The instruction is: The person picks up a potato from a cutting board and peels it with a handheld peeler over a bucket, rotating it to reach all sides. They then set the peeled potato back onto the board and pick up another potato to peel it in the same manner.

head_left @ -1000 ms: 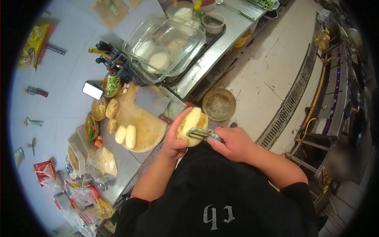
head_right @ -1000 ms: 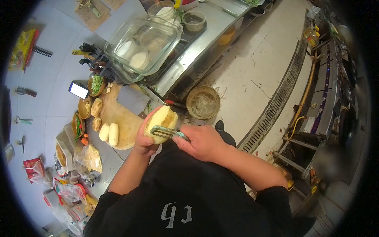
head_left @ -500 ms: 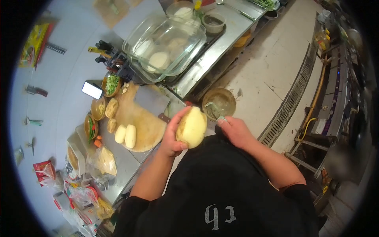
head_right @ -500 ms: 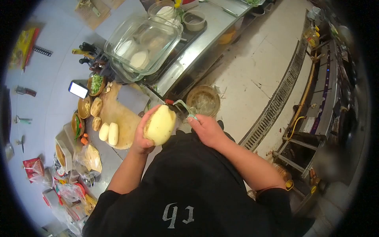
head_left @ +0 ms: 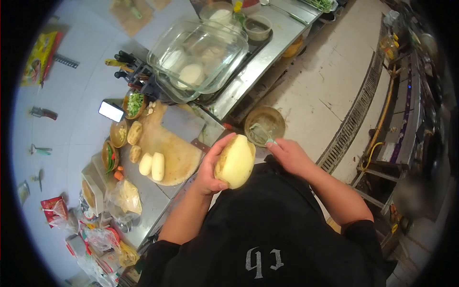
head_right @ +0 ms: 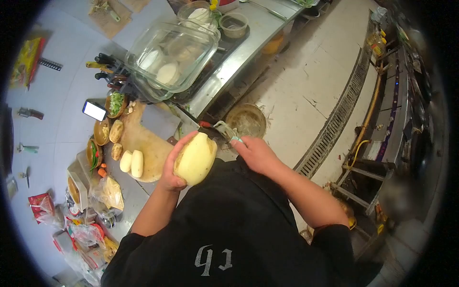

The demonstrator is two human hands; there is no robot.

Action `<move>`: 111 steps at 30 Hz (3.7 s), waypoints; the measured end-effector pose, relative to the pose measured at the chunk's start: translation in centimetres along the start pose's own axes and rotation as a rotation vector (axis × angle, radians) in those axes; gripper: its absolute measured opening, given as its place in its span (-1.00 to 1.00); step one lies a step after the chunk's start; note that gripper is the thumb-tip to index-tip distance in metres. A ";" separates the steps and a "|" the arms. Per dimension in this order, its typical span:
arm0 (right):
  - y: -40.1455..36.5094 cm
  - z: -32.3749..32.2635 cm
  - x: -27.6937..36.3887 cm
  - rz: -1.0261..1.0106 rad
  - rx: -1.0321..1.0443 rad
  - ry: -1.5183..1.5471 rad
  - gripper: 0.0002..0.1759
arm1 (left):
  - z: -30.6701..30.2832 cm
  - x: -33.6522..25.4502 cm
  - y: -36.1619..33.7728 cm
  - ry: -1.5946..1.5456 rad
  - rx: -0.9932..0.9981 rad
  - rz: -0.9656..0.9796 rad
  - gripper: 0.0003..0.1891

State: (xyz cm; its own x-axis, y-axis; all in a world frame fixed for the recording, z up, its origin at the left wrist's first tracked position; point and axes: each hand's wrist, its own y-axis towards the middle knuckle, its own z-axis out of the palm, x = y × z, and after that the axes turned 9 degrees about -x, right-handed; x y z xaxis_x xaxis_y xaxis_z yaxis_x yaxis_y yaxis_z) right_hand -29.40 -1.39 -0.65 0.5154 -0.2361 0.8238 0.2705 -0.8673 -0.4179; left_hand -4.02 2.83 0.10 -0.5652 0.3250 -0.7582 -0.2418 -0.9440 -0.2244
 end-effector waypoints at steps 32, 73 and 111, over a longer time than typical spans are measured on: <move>-0.6 0.2 2.5 -0.411 0.048 0.085 -0.59 | -1.5 1.8 -0.3 -0.563 0.071 -0.154 0.04; -0.4 0.9 -0.1 -0.414 0.069 -0.103 -0.57 | 0.2 3.2 -0.8 -0.628 -0.169 -0.276 -0.08; -0.1 0.8 -0.3 -0.277 -0.064 0.039 -0.57 | 1.0 2.1 -0.1 -0.511 -0.154 -0.200 -0.01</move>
State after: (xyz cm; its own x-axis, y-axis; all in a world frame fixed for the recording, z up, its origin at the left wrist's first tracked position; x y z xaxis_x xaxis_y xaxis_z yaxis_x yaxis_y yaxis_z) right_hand -28.92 -0.84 -1.15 0.3967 -0.0021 0.9180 0.3442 -0.9267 -0.1508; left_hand -6.01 3.71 -0.84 -0.8396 0.4476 -0.3077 -0.2867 -0.8463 -0.4489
